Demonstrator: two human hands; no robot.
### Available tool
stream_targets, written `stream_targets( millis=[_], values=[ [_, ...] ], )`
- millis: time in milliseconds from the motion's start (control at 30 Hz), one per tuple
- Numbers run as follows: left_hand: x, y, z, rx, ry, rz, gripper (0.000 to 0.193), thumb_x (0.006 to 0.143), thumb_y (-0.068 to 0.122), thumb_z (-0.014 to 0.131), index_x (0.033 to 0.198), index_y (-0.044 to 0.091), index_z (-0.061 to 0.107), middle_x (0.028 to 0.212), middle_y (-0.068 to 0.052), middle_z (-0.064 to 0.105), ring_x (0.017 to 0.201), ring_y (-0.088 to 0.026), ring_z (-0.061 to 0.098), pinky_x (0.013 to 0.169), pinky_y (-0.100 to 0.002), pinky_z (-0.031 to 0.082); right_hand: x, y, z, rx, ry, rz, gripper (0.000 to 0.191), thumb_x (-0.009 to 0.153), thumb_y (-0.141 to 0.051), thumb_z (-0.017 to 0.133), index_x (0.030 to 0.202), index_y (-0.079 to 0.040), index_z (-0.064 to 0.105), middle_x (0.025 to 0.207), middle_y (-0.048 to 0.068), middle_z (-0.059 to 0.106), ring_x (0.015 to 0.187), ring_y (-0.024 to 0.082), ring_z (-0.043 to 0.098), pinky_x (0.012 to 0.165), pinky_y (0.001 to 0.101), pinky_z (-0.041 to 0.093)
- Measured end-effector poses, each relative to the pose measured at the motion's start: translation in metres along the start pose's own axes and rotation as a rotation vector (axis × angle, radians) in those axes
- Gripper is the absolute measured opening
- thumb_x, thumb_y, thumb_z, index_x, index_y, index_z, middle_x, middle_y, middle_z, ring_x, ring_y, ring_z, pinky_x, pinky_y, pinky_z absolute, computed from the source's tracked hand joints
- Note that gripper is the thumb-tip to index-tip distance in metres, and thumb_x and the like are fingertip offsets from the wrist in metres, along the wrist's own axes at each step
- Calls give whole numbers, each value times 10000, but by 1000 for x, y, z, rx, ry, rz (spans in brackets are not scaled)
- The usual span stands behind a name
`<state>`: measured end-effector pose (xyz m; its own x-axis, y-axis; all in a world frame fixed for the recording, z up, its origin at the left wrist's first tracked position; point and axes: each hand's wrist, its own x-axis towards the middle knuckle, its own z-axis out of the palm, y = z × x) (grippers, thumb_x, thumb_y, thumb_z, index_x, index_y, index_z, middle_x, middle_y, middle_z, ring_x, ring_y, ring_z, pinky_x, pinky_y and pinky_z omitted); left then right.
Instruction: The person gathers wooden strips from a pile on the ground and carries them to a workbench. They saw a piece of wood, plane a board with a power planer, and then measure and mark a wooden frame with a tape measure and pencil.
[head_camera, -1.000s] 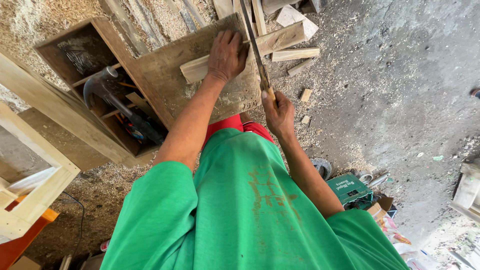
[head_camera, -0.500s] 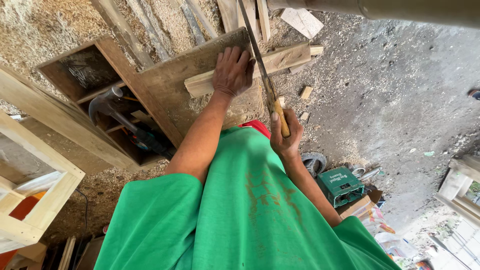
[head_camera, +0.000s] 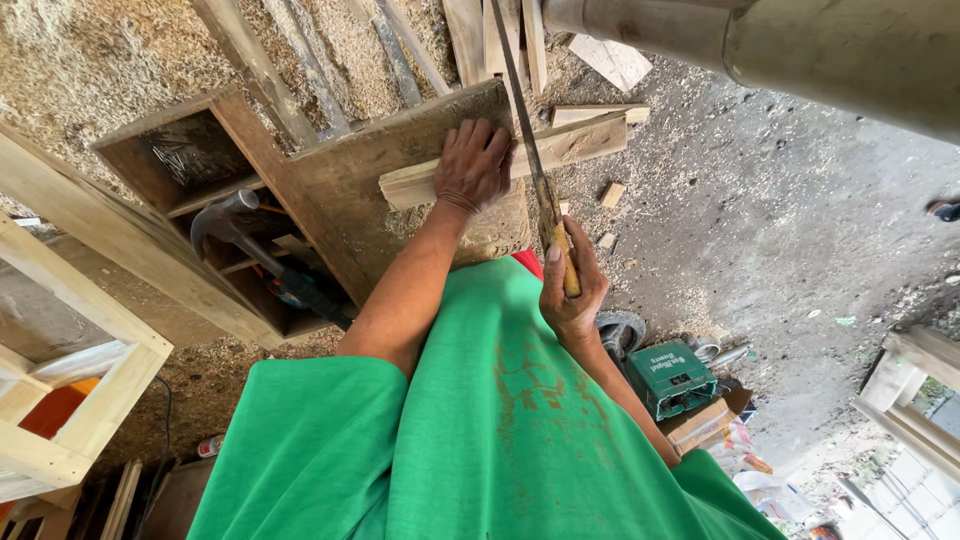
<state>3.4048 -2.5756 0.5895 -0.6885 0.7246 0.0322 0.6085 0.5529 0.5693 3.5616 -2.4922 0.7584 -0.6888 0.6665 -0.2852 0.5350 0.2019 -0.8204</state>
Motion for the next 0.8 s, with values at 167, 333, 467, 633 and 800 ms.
stream_targets(
  millis=[167,333,467,633,800],
  values=[
    [-1,-1,1,-22,19,16,119,967,243,648,983,128,620,935,-89,515,900,-278,509,772,-425,414,-3,3,6,-12,-3,-23,386,1071,-130,586,1411,51,552,1060,162,736,884,127,670,785,264,556],
    [-2,-1,1,-28,33,24,114,938,237,673,970,140,624,931,-89,511,901,-280,507,764,-427,410,-5,3,7,-80,4,-177,362,1106,-112,575,1432,43,544,1183,199,711,1017,148,696,885,286,567],
    [-3,-2,2,11,-3,42,86,957,215,661,996,141,640,930,-86,508,886,-267,500,756,-416,406,-5,4,8,-3,-28,-24,390,1068,-115,585,1421,50,556,1001,131,736,819,87,658,752,242,555],
    [-6,-3,7,48,-28,36,88,942,223,654,989,150,645,939,-97,511,900,-276,502,766,-427,409,-10,7,6,-8,-32,54,406,1060,-120,587,1431,46,568,875,123,728,756,90,656,707,239,550],
    [-6,-4,12,42,-37,39,108,953,218,654,1032,145,657,950,-102,514,907,-278,498,768,-428,409,-48,-5,-25,-74,-43,-32,398,1065,-121,565,1418,61,555,1149,213,741,867,150,718,772,281,582]
  ],
)
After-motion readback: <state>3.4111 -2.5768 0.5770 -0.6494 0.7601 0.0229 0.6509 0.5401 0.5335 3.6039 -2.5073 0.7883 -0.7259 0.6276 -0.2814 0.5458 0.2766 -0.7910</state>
